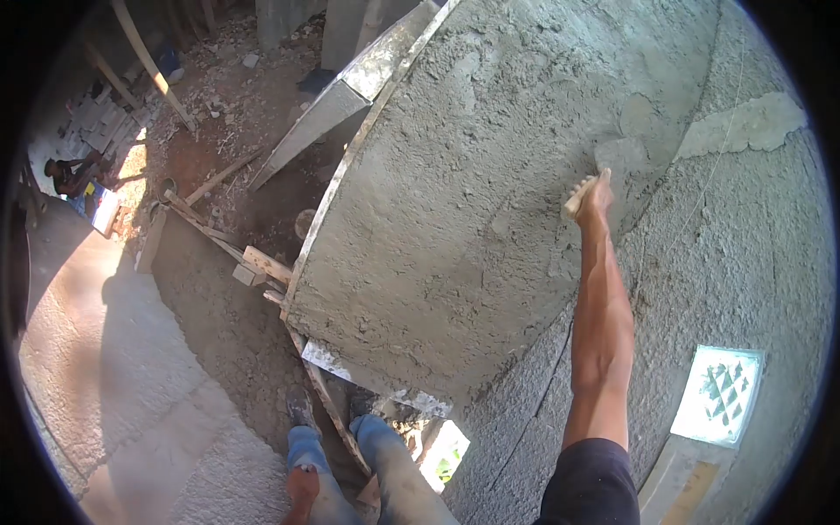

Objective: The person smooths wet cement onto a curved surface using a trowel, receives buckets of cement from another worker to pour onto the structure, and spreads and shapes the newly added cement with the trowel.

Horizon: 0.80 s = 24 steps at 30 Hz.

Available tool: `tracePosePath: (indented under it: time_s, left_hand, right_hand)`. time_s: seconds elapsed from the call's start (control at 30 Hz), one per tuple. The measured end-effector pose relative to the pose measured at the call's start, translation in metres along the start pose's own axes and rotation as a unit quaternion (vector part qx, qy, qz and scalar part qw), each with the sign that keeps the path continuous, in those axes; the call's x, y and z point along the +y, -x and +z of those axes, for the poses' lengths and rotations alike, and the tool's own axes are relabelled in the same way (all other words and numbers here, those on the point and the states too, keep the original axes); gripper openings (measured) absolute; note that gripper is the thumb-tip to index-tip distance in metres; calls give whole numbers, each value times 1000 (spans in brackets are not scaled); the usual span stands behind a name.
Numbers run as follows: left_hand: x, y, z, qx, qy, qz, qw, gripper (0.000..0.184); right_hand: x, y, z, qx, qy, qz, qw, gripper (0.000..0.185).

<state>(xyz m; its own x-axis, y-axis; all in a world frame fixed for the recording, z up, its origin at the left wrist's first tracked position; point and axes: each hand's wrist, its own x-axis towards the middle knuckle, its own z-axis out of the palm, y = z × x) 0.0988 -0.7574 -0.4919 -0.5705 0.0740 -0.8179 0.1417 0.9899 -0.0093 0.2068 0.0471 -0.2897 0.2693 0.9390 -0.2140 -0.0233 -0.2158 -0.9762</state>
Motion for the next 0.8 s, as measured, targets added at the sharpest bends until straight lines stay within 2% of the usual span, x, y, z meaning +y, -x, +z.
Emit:
tracePosePath:
  time_s: [0.1,0.17,0.23,0.27,0.3,0.33,0.37,0.43,0.5,0.6,0.63,0.67,0.73,0.77,0.8]
  left_hand:
    - [11,-3,-13,20,3,13,1000,36]
    - [18,-7,-22,20,-9,18,1000,37]
    - [24,-13,-37,20,-21,29,999,37]
    - [26,-15,-42,16,-31,37,999,37]
    - [29,-16,-49,14,-40,46,998,38]
    - [31,-17,-53,11,-47,57,997,38]
    - [35,-16,-61,8,-54,67,996,38]
    - [38,-17,-80,2,-66,89,994,39]
    - [38,-14,-96,-1,-80,113,990,39]
    - [33,-10,-124,-11,-97,145,985,40]
    - [32,-4,-135,-16,-103,156,982,40]
    - [29,1,-146,-19,-109,168,980,40]
    - [15,7,-162,-30,-123,186,974,41]
    - [3,12,-173,-39,-130,194,972,41]
    - [-13,16,-181,-44,-139,200,969,42]
  right_hand:
    - [76,50,-9,90,-206,126,966,40]
    - [109,59,5,35,-312,161,936,35]
    - [110,82,44,-42,-267,192,944,30]
    - [88,110,69,-112,-191,195,955,29]
    - [75,124,82,-206,-53,226,951,30]
    - [59,141,92,-308,115,187,926,30]
    - [46,164,101,-331,313,67,888,31]
    - [57,191,101,-329,418,-218,818,31]
    - [20,253,79,-287,376,-241,847,32]
    - [28,312,18,-216,338,-288,870,26]
    - [50,327,-12,-208,332,-262,882,26]
    - [71,347,-44,-184,363,-194,893,27]
    - [115,385,-124,-186,514,16,837,35]
    - [145,404,-167,-186,574,128,787,41]
    - [145,438,-207,-193,599,181,756,40]
